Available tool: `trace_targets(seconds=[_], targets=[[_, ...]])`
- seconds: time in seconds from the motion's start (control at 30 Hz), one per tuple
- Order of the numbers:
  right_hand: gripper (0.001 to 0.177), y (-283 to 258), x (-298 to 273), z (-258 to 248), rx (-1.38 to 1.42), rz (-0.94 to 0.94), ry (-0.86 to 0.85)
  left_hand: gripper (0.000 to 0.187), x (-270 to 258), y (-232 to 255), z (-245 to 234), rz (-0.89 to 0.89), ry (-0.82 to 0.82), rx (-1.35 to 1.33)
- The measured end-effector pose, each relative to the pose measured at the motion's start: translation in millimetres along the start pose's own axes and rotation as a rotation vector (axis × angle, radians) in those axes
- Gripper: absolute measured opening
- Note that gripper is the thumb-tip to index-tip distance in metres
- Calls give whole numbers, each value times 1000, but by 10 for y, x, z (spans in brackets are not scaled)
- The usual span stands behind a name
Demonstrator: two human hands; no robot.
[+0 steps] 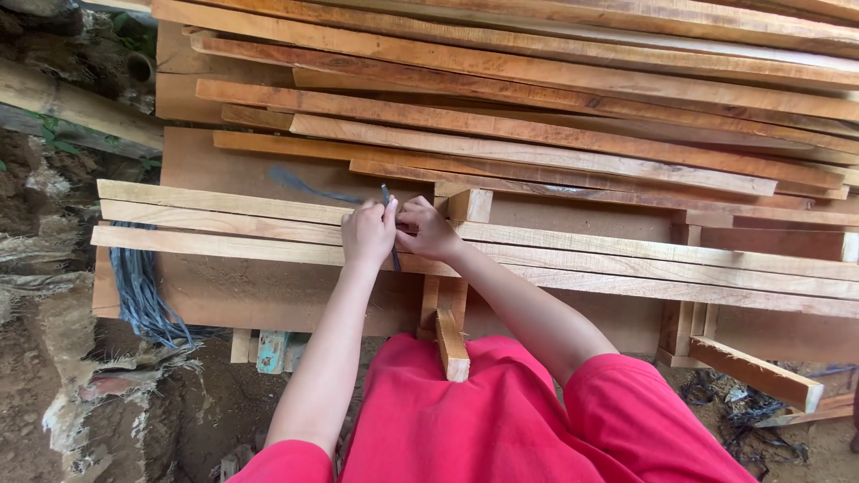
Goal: Aligning and tying thin wooden planks into a bundle using black plastic straps.
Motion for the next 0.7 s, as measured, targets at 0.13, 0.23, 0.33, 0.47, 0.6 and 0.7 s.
trace_targets(seconds=[0.13, 0.23, 0.33, 0.47, 0.6, 0.7], targets=[[17, 89, 32, 108, -17, 58, -4, 58, -48, 206, -97, -41, -31, -82], [18, 38, 18, 80, 18, 85, -30, 35, -223, 339, -249, -8, 133, -331], [24, -4, 43, 23, 78, 131, -16, 40, -376, 171, -195, -337, 262, -685], [30, 55, 17, 105, 123, 172, -32, 59, -368, -24, -99, -602, 135, -696], [35, -7, 54, -41, 159, 282, -44, 26, -259, -346, 131, -468, 129, -605], [31, -34, 90, -80, 123, 358, -14, 33, -460, 178, -193, -362, 222, -609]])
Point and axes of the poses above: each hand's wrist, its own x-axis towards the middle knuckle, its own z-axis out of the palm, y = z × x, the point moved 3 cm from there along x, towards the middle knuckle, and after that the axes turned 15 degrees about -x, right-handed, at the moved point
